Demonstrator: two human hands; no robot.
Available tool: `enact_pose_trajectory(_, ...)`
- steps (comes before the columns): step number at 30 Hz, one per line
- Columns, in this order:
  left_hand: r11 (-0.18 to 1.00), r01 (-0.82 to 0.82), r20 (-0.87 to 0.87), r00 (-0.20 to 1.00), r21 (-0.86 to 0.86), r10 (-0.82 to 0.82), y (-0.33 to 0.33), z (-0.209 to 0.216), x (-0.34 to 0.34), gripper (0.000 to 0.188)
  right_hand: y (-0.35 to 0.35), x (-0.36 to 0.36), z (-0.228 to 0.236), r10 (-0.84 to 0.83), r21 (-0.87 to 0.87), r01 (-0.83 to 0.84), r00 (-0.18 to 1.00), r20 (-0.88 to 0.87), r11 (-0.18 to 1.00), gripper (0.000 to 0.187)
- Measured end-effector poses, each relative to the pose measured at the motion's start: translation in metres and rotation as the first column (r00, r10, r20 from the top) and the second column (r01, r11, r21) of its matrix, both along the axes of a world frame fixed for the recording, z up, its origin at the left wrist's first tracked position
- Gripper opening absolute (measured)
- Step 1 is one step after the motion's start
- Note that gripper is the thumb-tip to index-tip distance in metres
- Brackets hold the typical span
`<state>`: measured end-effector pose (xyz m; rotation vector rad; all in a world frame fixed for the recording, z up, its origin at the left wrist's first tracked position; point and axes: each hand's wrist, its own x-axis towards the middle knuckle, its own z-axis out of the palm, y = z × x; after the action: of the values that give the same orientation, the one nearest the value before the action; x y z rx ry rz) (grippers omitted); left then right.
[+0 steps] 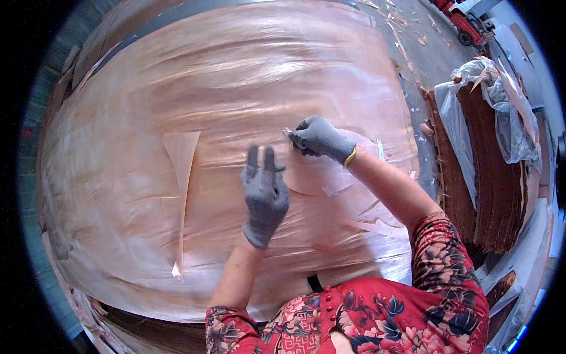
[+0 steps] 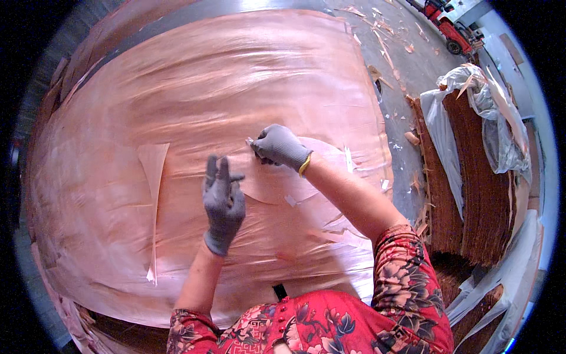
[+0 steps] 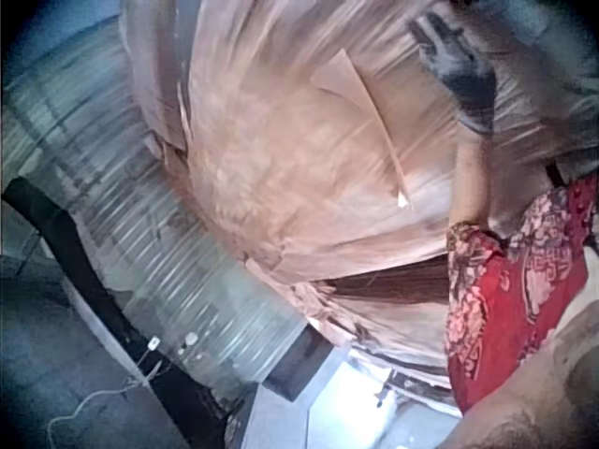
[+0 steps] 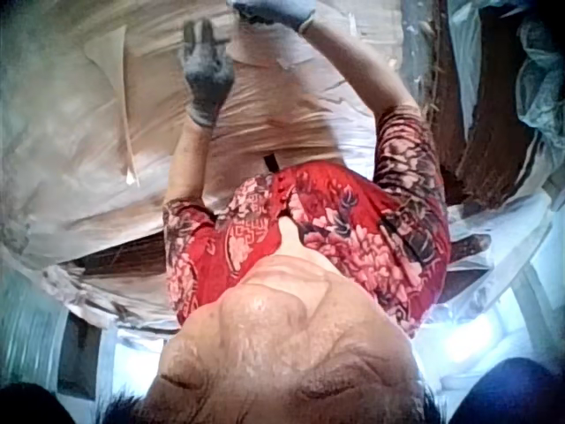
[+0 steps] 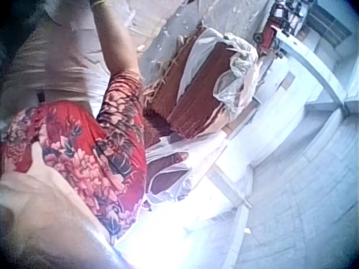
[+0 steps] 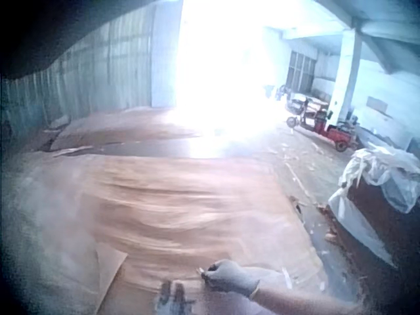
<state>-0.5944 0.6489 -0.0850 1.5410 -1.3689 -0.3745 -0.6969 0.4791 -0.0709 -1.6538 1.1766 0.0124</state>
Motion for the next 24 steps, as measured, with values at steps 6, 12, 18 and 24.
enact_pose_trajectory(6, 0.967, 0.087, 0.487, 0.851, 0.24, -0.197, -0.052, -0.012, 0.028, 0.073, -0.004, 0.008, 0.002, 0.054, -0.066, -0.063, 0.99, -0.131, 0.996, 0.03)
enact_pose_trajectory(12, 0.977, 0.09, 0.629, 0.753, 0.194, -0.194, -0.059, -0.03, 0.027, 0.052, 0.011, -0.009, 0.003, 0.229, -0.419, -0.298, 0.951, -0.209, 0.858, 0.027)
enact_pose_trajectory(18, 0.964, 0.083, 0.615, 0.755, 0.254, -0.228, -0.062, -0.029, 0.024, 0.046, 0.042, -0.017, -0.01, 0.288, -0.789, -0.418, 0.904, -0.315, 0.451, 0.012)
enact_pose_trajectory(24, 0.934, 0.239, 0.47, 0.814, 0.264, -0.341, -0.053, -0.015, 0.057, 0.047, 0.066, -0.035, 0.011, 0.351, -0.648, -0.212, 0.932, 0.09, 0.731, 0.021)
